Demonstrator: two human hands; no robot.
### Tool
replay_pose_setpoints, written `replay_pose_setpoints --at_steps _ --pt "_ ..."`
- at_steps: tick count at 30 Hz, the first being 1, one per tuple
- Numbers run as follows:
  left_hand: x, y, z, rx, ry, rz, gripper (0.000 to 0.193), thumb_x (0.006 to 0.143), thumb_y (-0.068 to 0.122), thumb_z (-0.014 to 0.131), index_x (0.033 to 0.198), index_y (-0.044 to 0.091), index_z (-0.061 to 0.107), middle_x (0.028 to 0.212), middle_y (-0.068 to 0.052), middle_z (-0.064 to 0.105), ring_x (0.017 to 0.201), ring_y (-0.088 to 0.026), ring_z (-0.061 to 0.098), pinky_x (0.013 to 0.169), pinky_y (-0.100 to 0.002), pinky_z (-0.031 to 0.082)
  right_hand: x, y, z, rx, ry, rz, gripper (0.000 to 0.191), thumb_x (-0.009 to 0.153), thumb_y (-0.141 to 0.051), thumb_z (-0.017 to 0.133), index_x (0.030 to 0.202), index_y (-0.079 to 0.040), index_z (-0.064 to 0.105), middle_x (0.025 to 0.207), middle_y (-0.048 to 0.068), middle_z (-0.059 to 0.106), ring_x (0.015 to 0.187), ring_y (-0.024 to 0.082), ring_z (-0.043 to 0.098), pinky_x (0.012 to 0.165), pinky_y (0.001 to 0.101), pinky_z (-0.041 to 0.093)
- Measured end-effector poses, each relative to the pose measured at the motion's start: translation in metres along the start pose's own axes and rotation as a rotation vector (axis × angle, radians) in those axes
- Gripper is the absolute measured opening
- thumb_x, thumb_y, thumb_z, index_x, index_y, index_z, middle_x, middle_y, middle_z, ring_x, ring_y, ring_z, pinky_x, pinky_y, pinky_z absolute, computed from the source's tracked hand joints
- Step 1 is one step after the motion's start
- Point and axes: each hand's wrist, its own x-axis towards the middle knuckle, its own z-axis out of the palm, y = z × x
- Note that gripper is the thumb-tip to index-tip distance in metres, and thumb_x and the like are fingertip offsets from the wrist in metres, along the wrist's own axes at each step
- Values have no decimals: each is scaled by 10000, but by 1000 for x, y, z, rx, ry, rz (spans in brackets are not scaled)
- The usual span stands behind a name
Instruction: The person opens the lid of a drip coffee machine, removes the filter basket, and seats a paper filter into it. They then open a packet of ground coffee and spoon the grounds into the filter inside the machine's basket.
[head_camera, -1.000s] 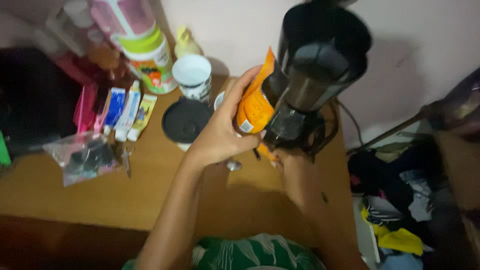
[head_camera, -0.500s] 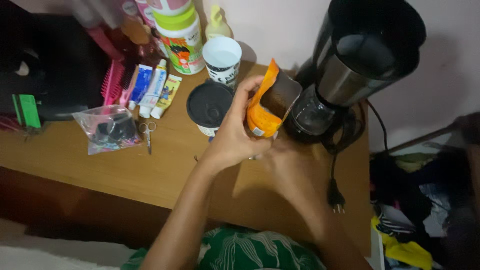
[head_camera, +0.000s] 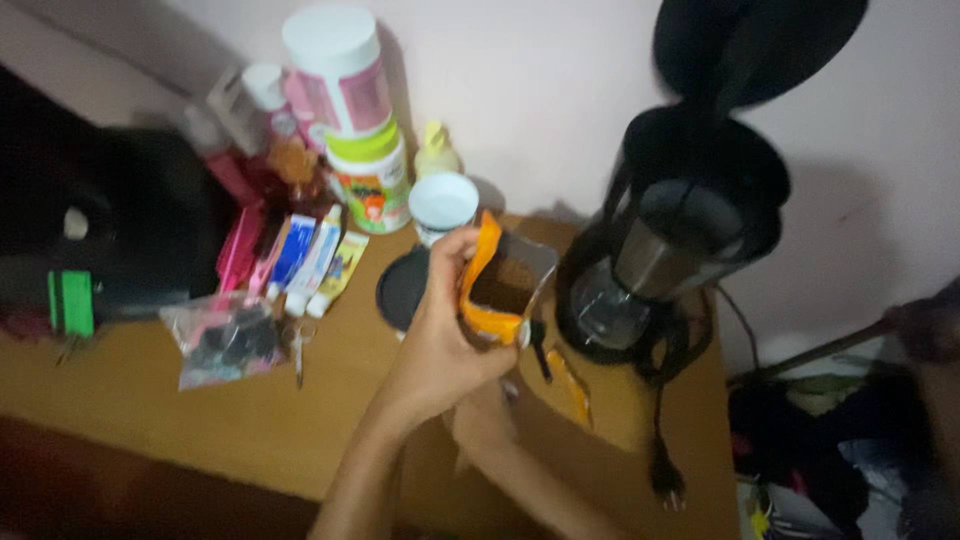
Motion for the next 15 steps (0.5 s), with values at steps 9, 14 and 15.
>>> replay_pose_setpoints --at_steps 9,14,15 --pt "32 31 15 -98 57 -50 967 708 -34 763 1524 95 261 1365 -120 533 1261 -207 595 1037 -319 489 -37 35 -74 237 -139 45 357 978 -347 527 1135 -39 619 1071 185 665 948 341 678 804 483 555" --pt "46 51 34 -80 46 130 997 655 -35 797 1515 40 297 1460 -147 440 1357 -261 480 1101 -364 413 -110 76 -171 442 -21 212 403 993 -386 501 1134 -22 602 1060 196 656 939 340 677 809 488 560" --pt "49 53 38 17 55 146 988 618 -17 828 1475 37 341 1409 -157 460 1333 -278 492 1092 -376 417 -125 98 -197 429 111 315 412 997 -393 496 1133 -19 599 1058 198 654 938 340 677 810 489 561"
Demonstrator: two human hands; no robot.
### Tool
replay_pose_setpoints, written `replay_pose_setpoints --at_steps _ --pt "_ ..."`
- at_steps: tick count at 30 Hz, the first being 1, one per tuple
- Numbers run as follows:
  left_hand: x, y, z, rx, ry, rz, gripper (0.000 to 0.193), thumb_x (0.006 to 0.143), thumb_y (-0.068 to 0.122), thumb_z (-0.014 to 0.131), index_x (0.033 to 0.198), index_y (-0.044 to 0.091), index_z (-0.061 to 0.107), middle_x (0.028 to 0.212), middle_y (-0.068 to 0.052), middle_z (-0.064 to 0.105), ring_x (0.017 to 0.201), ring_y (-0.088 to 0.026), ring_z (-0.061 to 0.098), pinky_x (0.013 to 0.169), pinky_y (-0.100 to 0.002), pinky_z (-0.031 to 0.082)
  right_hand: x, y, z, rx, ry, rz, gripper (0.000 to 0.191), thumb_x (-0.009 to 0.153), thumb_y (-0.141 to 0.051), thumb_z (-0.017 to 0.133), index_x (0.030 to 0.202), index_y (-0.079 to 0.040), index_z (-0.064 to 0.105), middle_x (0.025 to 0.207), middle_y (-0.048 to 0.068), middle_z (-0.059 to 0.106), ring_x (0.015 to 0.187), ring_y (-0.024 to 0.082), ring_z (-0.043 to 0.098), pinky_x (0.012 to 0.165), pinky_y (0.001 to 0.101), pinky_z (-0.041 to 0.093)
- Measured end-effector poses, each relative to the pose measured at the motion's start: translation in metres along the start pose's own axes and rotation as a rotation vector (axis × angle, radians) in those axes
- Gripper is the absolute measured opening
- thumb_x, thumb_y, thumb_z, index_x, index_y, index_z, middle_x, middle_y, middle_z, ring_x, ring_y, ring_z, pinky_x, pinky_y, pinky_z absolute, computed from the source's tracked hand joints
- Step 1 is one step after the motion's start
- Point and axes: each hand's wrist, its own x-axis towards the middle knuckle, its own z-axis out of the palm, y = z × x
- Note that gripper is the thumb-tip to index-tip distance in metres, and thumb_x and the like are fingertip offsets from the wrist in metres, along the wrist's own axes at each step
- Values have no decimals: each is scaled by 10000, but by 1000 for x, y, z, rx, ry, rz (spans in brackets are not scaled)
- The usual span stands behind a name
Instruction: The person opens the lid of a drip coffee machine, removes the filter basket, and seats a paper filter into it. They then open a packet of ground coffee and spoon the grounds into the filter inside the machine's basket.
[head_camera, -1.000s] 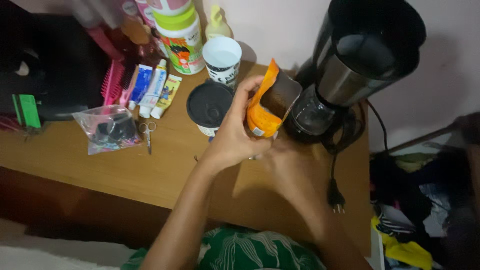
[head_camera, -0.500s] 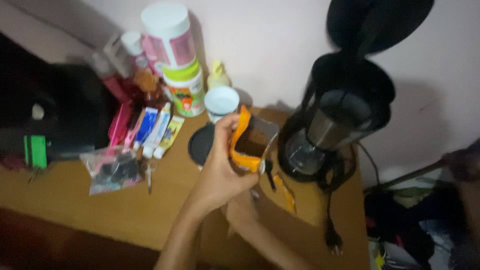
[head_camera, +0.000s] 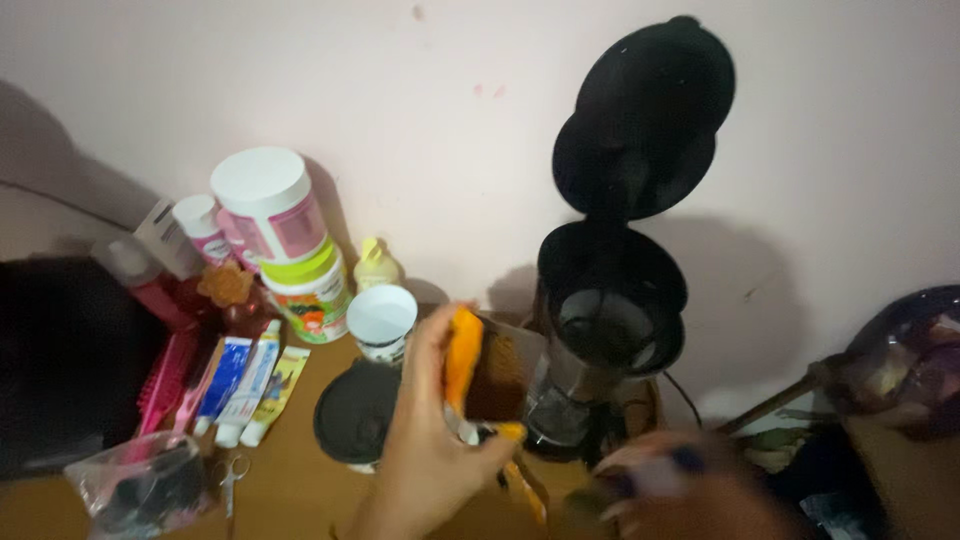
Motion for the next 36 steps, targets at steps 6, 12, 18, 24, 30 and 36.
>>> replay_pose_setpoints --at_steps 6,12,18,24,30,36 --pt "13 5 22 220 -2 112 863 610 68 898 1361 24 476 1279 -171 554 1266 -329 541 1076 -409 436 -19 73 -117 195 398 186 471 1016 -440 464 1132 2 578 1044 210 644 927 339 676 816 494 566" --pt "34 -3 34 237 -43 48 907 625 141 939 1375 20 444 1300 -194 530 1284 -347 520 1058 -449 445 1 42 -122 193 399 39 533 1035 -487 432 1130 22 558 1031 223 634 917 339 675 822 500 572" --pt "43 -18 40 221 -11 73 989 565 144 977 1385 32 434 1367 -213 455 1328 -367 502 1077 -479 456 23 0 -90 -67 281 -199 503 877 -376 700 1284 -108 576 1115 112 678 966 219 735 845 433 570" --pt "53 -23 44 240 -54 45 1048 600 115 949 1470 27 372 1387 -201 427 1356 -368 483 1101 -468 450 66 -47 -58 37 168 -145 263 920 -257 736 1142 -132 672 1024 88 709 914 193 717 821 415 587" --pt "71 -12 42 393 -102 88 1075 598 27 872 1541 16 355 1382 -215 428 1317 -376 489 1066 -473 436 72 -121 -24 38 626 -180 227 981 -163 650 1178 -70 587 875 65 697 708 92 732 625 264 604" --pt "81 -5 45 469 -106 96 1066 581 17 844 1535 24 366 1364 -216 440 1259 -372 516 1005 -439 470 83 -132 -27 150 657 -82 183 995 -139 638 1152 -61 585 853 80 710 709 113 762 644 264 623"
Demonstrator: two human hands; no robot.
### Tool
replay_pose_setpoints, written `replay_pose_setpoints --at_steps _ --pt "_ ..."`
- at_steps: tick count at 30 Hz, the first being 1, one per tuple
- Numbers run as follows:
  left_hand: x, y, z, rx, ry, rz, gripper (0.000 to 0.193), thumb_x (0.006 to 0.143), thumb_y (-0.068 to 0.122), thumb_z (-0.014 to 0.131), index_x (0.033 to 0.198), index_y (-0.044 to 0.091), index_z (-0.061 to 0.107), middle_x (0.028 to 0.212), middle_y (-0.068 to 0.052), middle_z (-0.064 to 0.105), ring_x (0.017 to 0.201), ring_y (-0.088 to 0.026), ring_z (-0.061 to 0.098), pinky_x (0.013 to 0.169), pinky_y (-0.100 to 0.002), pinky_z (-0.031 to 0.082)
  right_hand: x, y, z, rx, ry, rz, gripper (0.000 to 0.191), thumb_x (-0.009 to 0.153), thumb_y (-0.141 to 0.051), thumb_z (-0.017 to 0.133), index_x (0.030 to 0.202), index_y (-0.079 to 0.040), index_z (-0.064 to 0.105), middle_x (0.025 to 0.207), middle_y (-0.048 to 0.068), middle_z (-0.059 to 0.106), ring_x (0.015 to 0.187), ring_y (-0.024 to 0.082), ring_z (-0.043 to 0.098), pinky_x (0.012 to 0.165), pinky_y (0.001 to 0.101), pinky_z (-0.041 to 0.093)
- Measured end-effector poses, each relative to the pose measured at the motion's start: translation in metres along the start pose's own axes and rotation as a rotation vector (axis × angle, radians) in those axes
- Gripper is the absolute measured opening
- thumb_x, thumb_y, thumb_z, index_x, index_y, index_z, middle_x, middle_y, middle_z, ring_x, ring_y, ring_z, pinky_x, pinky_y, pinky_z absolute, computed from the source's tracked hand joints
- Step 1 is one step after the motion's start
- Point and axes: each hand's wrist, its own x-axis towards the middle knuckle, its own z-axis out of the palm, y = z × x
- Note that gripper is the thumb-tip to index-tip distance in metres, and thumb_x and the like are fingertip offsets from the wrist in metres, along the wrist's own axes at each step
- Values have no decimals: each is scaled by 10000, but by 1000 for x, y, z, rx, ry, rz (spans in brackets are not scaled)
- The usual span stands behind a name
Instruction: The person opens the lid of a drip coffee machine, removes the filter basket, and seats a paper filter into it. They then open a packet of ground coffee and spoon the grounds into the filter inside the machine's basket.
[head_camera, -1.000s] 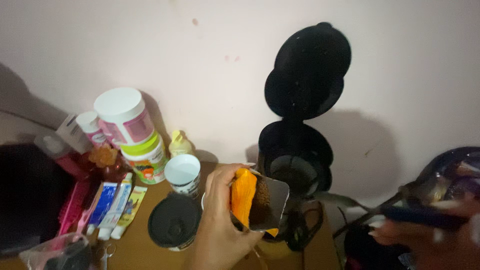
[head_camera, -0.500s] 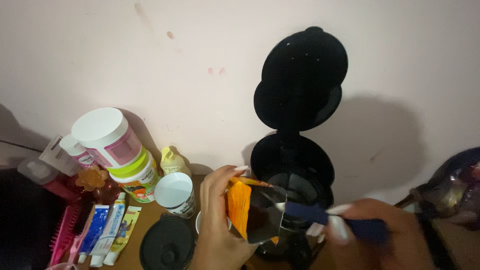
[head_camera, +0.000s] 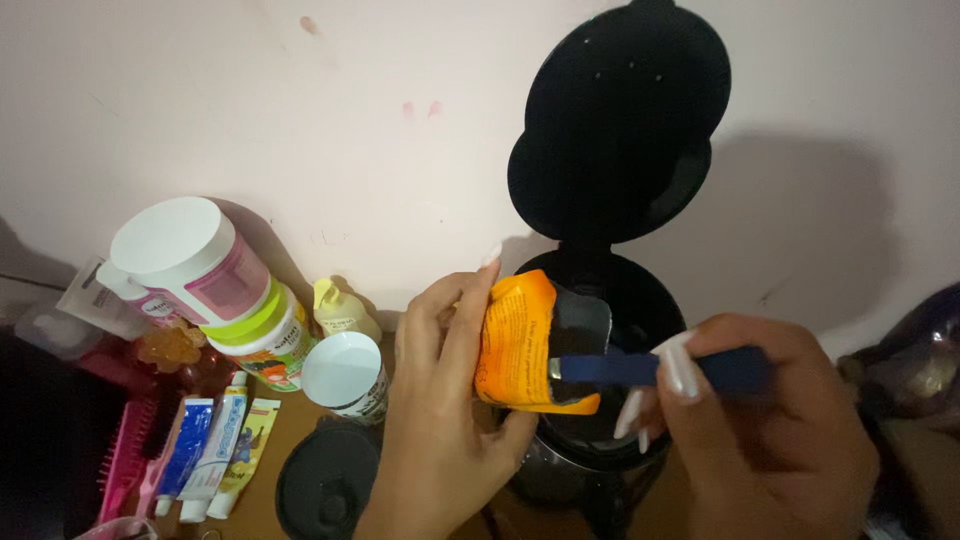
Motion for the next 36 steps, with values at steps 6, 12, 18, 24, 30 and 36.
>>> replay_pose_setpoints --at_steps 6,12,18,24,30,36 --pt "-2 -2 2 56 13 4 1042 592 27 846 1526 30 386 1364 -220 438 1243 -376 522 1001 -450 462 -3 -8 17 -104 216 161 125 1048 -163 568 1118 -61 585 829 110 682 683 154 716 600 325 595" --pt "-1 -3 2 115 -6 -56 1035 600 37 859 1523 36 391 1360 -219 440 1219 -388 518 973 -466 450 8 24 -9 362 116 181 141 1083 -179 488 1180 -86 531 820 125 631 708 206 678 596 436 594" --pt "-3 -4 4 92 32 -63 1000 592 15 825 1500 12 405 1334 -234 444 1229 -393 520 977 -465 489 -4 56 -24 361 264 173 159 1082 -160 506 1208 -71 546 826 133 611 715 229 646 607 455 568" --pt "-9 -19 7 50 53 -60 1028 587 52 856 1505 -6 397 1343 -245 459 1301 -398 505 1048 -480 450 11 118 -78 155 254 193 196 1056 -180 549 1225 -81 570 873 130 633 760 236 676 669 440 579" --pt "-19 -39 8 27 98 -72 1061 605 130 884 1538 -5 398 1360 -249 478 1316 -384 523 1053 -460 465 7 232 -157 -226 115 364 238 1031 -199 592 1243 -91 593 920 127 655 805 243 707 731 426 590" --pt "-26 -61 16 55 86 -128 1003 606 146 885 1478 -27 420 1285 -258 515 1262 -385 543 1019 -475 456 14 287 -173 -563 -494 748 281 1006 -219 635 1261 -101 617 967 125 678 850 250 737 793 411 601"
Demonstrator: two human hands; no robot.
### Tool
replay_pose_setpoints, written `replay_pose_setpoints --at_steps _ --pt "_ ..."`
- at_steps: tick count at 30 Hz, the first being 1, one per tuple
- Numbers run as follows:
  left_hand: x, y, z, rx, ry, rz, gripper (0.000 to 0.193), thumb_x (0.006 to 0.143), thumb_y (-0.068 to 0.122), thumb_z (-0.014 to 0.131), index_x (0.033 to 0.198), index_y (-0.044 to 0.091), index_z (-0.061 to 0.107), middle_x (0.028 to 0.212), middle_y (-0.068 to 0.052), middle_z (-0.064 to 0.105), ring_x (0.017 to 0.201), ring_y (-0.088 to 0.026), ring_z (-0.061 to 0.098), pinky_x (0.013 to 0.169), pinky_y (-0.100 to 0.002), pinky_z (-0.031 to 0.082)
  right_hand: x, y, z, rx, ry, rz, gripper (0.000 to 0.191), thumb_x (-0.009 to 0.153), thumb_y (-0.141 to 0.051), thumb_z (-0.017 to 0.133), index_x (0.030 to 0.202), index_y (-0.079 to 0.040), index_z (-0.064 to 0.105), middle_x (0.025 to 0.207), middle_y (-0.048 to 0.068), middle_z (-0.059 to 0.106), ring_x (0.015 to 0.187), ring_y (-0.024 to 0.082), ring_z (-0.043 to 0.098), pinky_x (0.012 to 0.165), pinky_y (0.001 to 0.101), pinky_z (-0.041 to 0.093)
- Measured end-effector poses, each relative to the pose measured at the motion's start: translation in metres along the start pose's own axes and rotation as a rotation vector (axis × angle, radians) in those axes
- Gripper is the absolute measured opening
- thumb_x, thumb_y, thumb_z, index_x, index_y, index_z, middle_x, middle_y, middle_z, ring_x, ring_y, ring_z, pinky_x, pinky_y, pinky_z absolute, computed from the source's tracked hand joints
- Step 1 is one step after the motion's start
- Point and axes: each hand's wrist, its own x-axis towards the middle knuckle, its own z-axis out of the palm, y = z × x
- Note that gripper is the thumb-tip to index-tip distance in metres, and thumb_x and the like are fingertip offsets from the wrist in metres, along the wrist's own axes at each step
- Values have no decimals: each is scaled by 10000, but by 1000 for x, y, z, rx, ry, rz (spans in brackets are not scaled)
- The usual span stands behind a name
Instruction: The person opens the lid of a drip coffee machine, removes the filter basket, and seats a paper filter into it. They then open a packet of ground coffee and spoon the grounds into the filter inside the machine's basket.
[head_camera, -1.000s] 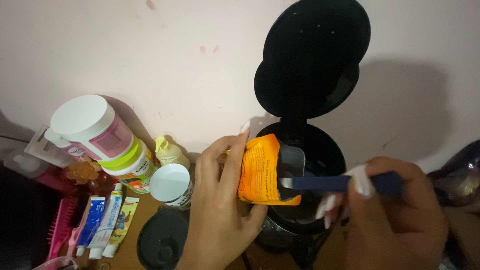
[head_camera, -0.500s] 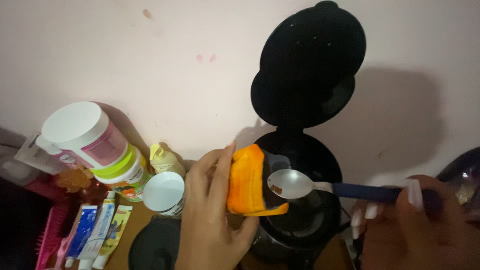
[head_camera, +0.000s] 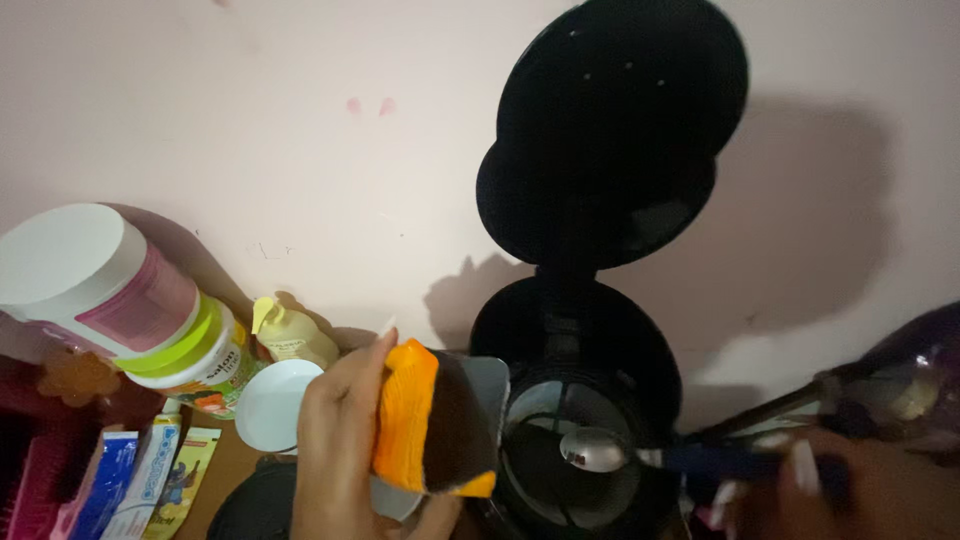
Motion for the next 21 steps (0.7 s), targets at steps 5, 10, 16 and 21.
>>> replay_pose_setpoints --at_steps 5,10,16,21 --pt "6 -4 2 -28 25 103 922 651 186 842 1456 -51 460 1284 -260 588 1244 -369 585 1063 -460 443 -19 62 64 370 236 -428 327 1002 -263 602 1206 -14 654 909 181 698 760 265 727 709 427 628" --pt "17 -15 5 -128 -16 78 839 725 230 784 1459 -34 476 1312 -239 633 1226 -362 606 1089 -421 447 55 128 43 -142 -309 -699 324 964 -287 667 1218 -87 698 970 84 793 819 176 765 770 359 618" --pt "0 -11 7 -72 52 119 910 663 232 854 1449 -39 483 1314 -233 610 1276 -376 574 1101 -447 402 26 101 49 135 -93 -349 335 964 -286 697 1187 -37 708 971 116 815 836 197 793 800 360 631" --pt "2 -6 1 -79 64 16 742 692 -28 637 1425 4 531 1378 -196 614 1355 -336 588 1146 -443 443 -32 17 25 308 133 -421 315 977 -297 678 1176 -54 705 969 105 799 837 188 779 798 361 627"
